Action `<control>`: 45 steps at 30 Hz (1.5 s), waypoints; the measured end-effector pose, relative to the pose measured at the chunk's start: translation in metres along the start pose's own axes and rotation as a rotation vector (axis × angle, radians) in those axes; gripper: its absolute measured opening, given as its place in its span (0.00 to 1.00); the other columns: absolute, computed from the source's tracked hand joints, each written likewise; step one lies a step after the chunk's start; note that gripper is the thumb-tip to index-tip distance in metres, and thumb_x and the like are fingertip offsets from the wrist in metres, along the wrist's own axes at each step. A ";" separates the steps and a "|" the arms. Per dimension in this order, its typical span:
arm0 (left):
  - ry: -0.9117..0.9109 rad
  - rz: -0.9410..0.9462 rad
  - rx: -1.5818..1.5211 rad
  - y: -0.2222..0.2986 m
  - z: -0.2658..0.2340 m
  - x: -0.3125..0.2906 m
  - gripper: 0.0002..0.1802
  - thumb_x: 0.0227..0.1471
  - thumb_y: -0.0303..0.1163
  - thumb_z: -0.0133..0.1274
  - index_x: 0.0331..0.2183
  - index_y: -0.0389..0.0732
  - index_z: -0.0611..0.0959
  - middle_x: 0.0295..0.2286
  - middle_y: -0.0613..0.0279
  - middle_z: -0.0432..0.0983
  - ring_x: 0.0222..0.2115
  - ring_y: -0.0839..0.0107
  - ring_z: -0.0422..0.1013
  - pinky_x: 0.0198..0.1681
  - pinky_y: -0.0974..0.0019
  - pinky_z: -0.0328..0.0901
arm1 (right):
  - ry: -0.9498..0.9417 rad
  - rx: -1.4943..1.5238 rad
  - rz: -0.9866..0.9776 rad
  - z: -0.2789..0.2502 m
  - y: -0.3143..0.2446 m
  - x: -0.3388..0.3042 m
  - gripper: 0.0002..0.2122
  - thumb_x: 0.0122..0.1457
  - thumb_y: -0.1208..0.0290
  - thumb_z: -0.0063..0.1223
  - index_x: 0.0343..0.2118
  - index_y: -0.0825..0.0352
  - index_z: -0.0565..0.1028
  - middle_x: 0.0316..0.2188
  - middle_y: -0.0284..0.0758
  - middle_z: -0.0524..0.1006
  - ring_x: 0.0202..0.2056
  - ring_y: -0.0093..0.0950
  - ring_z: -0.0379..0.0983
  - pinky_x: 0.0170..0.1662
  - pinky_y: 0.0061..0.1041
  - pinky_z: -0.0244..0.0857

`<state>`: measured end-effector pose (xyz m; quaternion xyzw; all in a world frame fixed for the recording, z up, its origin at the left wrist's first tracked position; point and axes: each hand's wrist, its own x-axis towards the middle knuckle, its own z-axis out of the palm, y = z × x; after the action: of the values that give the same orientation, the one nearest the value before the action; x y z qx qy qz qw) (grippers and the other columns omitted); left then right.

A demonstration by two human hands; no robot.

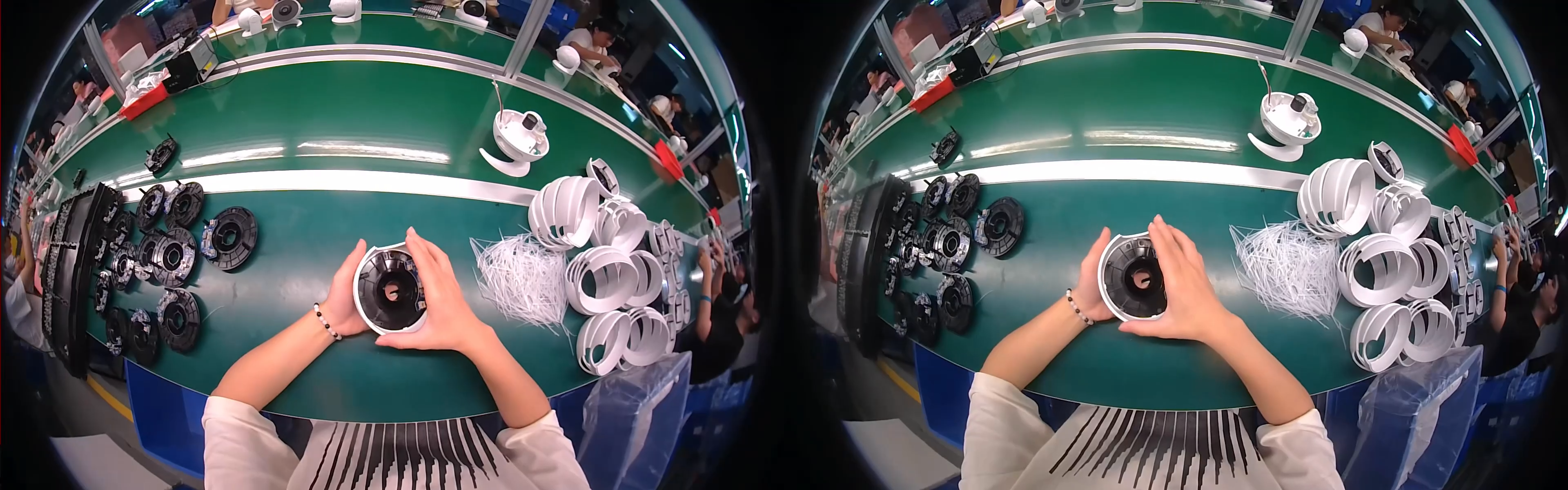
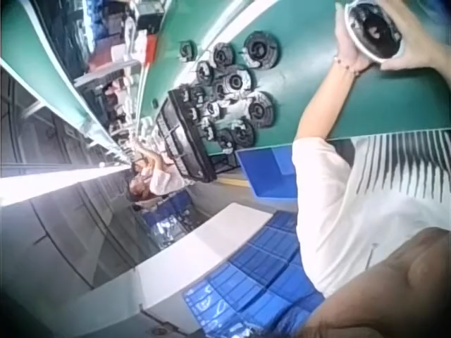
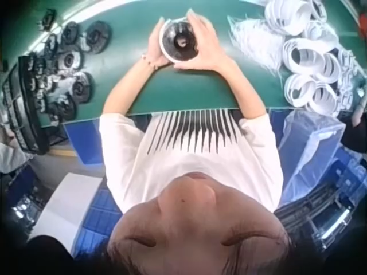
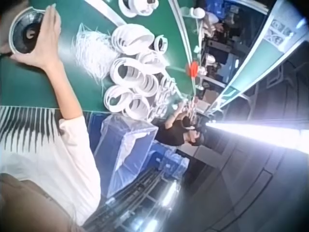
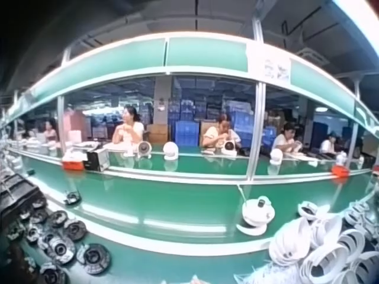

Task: Assembling plastic housing components onto dome security camera lens modules at a factory workstation.

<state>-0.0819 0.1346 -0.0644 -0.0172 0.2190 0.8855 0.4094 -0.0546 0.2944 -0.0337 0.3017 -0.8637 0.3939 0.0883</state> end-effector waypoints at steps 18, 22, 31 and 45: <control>0.005 0.128 -0.010 -0.017 0.002 -0.012 0.26 0.43 0.44 0.41 0.43 0.41 0.69 0.36 0.59 0.70 0.37 0.67 0.66 0.43 0.62 0.61 | 0.128 -0.257 -0.058 0.016 -0.006 -0.013 0.52 0.24 0.49 0.62 0.53 0.71 0.47 0.52 0.47 0.53 0.52 0.46 0.50 0.48 0.41 0.48; 0.032 0.185 0.023 -0.016 0.012 -0.011 0.25 0.43 0.44 0.41 0.43 0.42 0.70 0.33 0.62 0.71 0.33 0.70 0.67 0.40 0.65 0.63 | 0.137 -0.254 -0.091 0.013 -0.003 -0.014 0.51 0.26 0.49 0.62 0.53 0.70 0.49 0.52 0.47 0.54 0.52 0.47 0.50 0.51 0.40 0.47; 0.236 0.356 0.113 -0.002 0.009 0.009 0.26 0.48 0.51 0.36 0.36 0.38 0.74 0.33 0.58 0.73 0.34 0.67 0.69 0.42 0.63 0.62 | 0.253 -0.239 -0.159 0.014 0.003 -0.025 0.46 0.31 0.52 0.63 0.52 0.68 0.51 0.52 0.46 0.53 0.53 0.49 0.47 0.52 0.43 0.43; 0.485 0.676 0.266 0.098 -0.043 0.133 0.26 0.51 0.51 0.31 0.39 0.41 0.72 0.39 0.58 0.70 0.39 0.62 0.67 0.44 0.57 0.60 | 0.272 -0.285 -0.138 0.001 -0.006 -0.024 0.33 0.36 0.57 0.58 0.48 0.63 0.61 0.55 0.45 0.49 0.55 0.47 0.43 0.52 0.48 0.41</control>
<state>-0.2490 0.1566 -0.0949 -0.0993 0.4143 0.9041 0.0321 -0.0315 0.3010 -0.0400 0.2886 -0.8681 0.2979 0.2727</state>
